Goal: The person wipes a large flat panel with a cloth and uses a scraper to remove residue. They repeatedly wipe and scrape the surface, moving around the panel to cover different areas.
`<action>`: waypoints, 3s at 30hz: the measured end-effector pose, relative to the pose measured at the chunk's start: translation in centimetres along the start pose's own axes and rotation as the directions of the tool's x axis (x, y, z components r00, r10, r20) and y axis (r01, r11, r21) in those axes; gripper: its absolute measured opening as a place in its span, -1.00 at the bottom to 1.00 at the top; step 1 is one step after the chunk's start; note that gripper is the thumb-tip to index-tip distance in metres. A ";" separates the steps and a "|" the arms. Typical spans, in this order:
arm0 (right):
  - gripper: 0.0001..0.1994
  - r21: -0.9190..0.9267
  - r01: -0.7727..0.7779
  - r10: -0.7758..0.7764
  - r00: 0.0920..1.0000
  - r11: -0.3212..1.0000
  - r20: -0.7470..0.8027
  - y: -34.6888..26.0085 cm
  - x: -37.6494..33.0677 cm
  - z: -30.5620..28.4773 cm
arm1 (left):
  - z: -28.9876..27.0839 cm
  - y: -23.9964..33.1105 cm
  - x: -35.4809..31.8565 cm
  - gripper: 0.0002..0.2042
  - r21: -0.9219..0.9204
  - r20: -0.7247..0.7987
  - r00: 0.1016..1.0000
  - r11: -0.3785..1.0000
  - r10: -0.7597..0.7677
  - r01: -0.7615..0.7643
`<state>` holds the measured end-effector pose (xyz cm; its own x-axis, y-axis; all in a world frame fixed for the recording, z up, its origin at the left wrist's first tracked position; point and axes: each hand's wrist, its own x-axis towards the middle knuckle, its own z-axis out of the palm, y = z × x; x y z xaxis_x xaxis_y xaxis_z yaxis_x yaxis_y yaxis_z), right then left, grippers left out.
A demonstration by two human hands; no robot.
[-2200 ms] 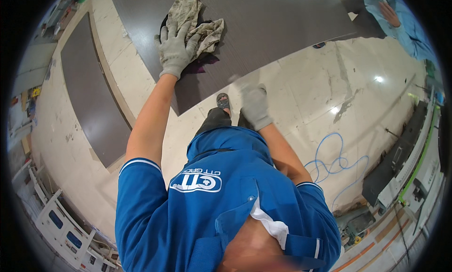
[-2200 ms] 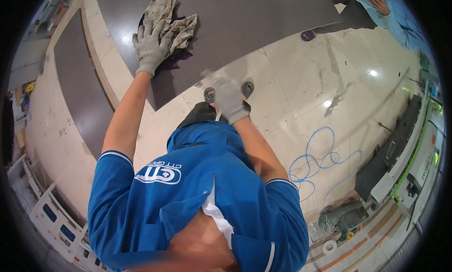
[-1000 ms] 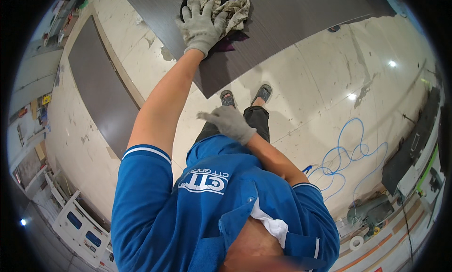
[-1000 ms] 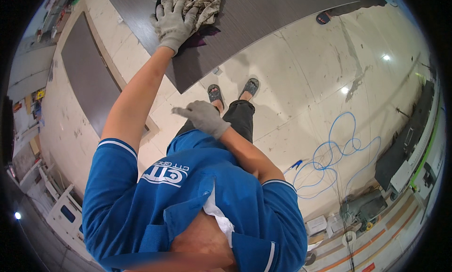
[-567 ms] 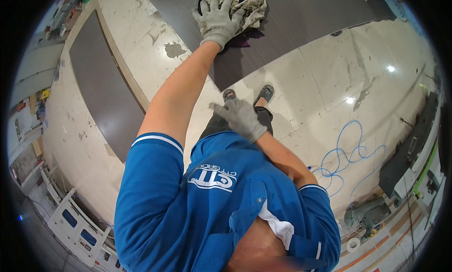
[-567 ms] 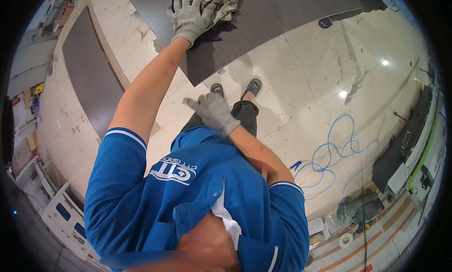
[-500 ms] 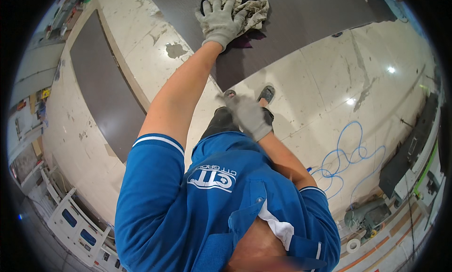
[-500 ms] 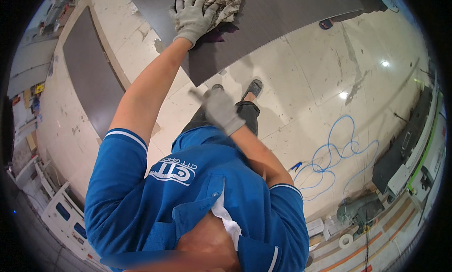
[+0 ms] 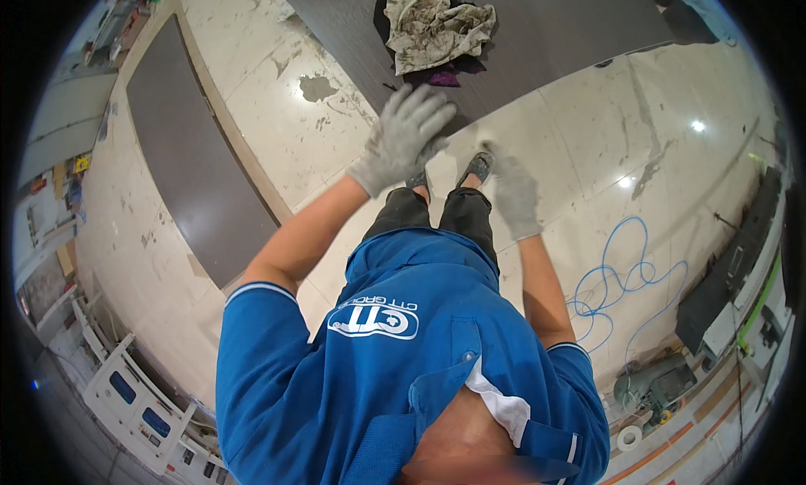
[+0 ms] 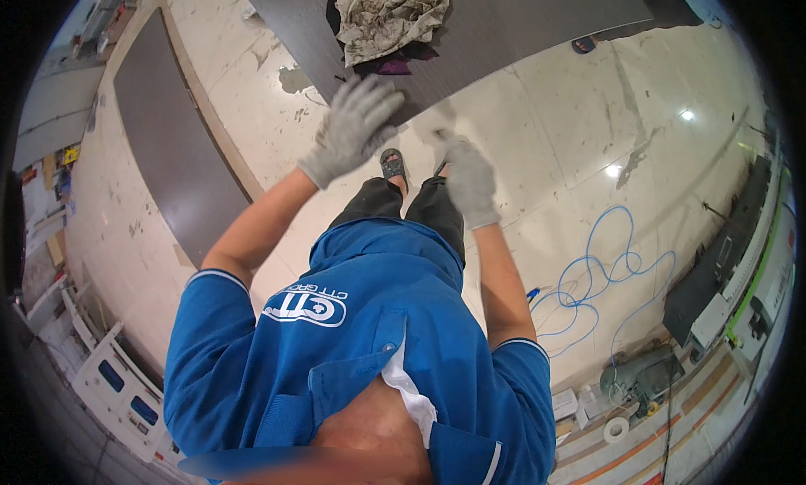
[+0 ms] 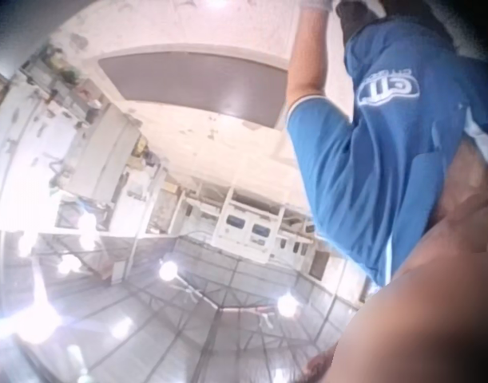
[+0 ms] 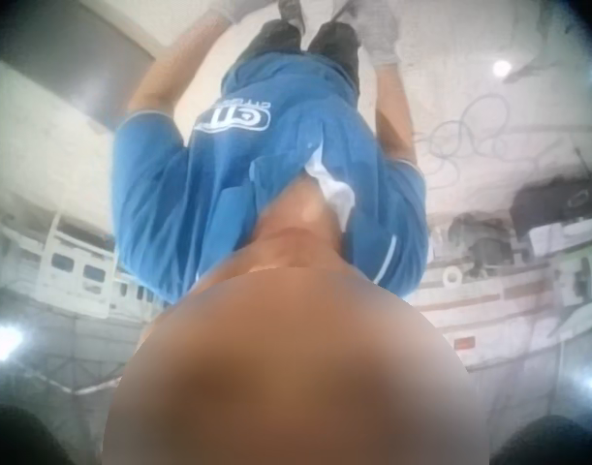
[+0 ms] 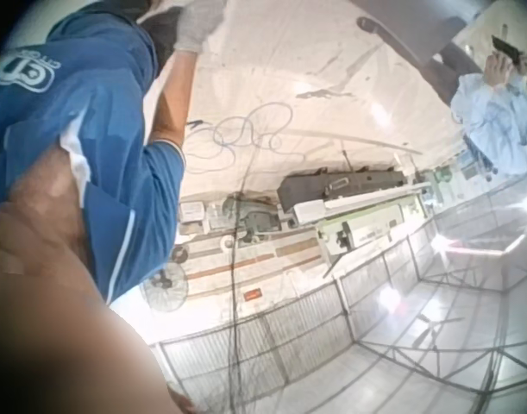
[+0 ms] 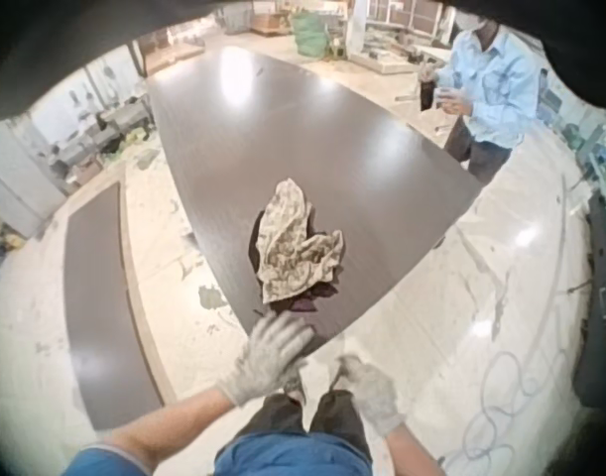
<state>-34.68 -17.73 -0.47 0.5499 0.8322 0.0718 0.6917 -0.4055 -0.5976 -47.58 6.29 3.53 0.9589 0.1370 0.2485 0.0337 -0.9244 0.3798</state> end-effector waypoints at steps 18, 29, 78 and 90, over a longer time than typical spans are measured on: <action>-0.65 0.430 -0.381 0.501 0.840 0.819 -0.210 5.7 -1.2 -4.7 | 7.3 2.1 10.0 -0.54 0.118 0.002 0.999 0.992 0.034 -0.034; -0.65 0.509 -0.413 0.545 0.827 0.755 -0.138 14.3 2.6 -9.2 | 12.0 4.2 23.9 -0.62 0.159 -0.044 0.998 0.986 0.050 -0.042; -0.63 0.653 -0.509 0.817 0.468 0.561 -0.337 28.3 -3.8 -15.4 | 24.6 10.4 58.0 -0.68 0.048 -0.116 0.927 0.934 0.358 -0.355; -0.65 0.572 -0.452 0.683 0.673 0.685 -0.285 17.7 1.5 -11.7 | 6.0 4.7 15.5 -0.70 0.061 0.058 0.974 0.973 0.219 -0.222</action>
<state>-16.17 -28.09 -1.59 0.9756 0.1753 -0.1321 -0.0429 -0.4377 -0.8981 -30.89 1.95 3.75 0.9578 -0.0892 0.2734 -0.1629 -0.9517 0.2602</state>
